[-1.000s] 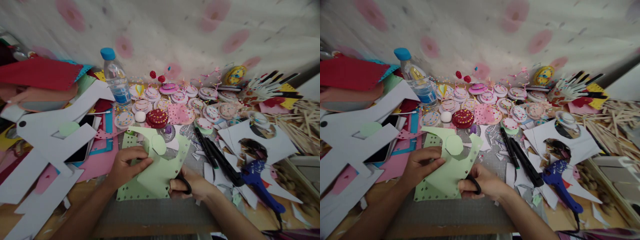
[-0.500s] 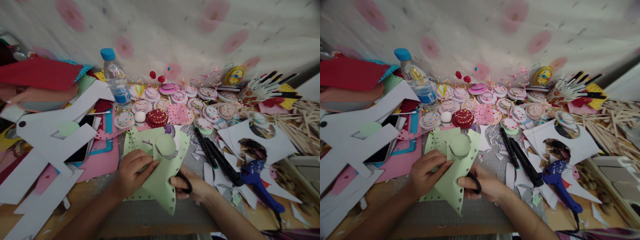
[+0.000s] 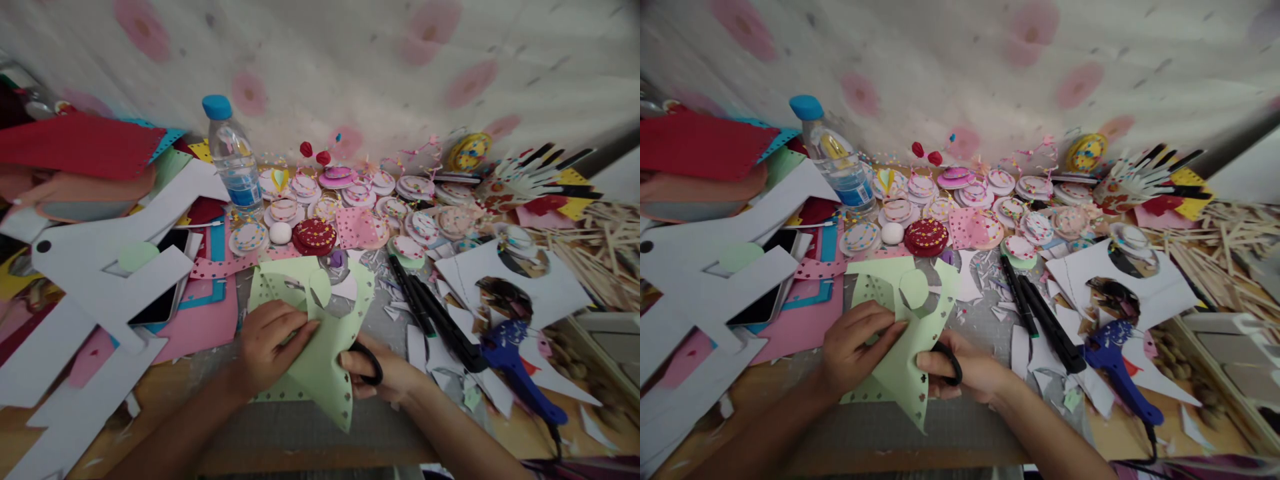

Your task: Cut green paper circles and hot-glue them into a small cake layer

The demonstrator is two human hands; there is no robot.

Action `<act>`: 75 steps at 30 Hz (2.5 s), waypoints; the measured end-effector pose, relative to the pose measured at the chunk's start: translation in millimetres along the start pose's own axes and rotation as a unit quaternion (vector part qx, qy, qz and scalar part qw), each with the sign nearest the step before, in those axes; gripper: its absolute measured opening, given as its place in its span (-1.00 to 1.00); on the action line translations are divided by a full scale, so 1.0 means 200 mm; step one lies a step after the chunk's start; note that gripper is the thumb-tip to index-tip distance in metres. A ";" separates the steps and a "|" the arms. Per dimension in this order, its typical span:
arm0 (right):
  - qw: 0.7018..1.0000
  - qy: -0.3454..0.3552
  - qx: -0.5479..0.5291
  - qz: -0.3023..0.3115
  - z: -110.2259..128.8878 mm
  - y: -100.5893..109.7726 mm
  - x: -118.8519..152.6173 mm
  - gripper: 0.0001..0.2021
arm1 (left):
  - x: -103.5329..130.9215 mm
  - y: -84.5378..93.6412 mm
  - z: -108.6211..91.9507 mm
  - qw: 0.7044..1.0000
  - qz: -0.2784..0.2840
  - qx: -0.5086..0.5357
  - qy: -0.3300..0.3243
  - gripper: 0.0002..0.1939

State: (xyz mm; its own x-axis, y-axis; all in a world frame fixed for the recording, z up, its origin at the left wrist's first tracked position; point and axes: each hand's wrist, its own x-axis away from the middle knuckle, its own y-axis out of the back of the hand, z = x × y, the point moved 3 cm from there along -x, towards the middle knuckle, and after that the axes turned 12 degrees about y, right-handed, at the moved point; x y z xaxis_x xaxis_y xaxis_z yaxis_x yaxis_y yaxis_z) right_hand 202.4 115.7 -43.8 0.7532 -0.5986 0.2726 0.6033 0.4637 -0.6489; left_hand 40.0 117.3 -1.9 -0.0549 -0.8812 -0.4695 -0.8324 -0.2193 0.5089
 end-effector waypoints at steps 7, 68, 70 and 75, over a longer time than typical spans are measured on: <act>1.000 0.011 0.013 0.017 -0.01 -0.01 0.00 -0.47 | 0.01 0.00 0.01 1.000 0.003 0.022 0.020 -0.90; 0.998 0.036 0.043 0.011 -0.02 0.01 -0.03 -0.54 | 0.03 -0.05 0.16 0.852 0.028 0.359 0.379 -0.80; 0.998 0.027 0.051 0.006 -0.02 0.01 -0.03 -0.52 | 0.02 -0.04 0.15 0.851 0.027 0.364 0.379 -0.80; 0.999 0.033 0.031 0.020 -0.02 0.00 -0.03 -0.53 | 0.01 -0.05 0.15 0.840 0.030 0.382 0.383 -0.79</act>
State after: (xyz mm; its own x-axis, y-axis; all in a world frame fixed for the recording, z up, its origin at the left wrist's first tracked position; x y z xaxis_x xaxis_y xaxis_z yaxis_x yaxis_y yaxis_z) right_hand 196.9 116.8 -48.7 0.7594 -0.6193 0.1995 0.5899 0.5261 -0.6126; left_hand 31.5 129.6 -28.8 0.0184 -0.9563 0.2918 -0.9680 -0.0901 -0.2342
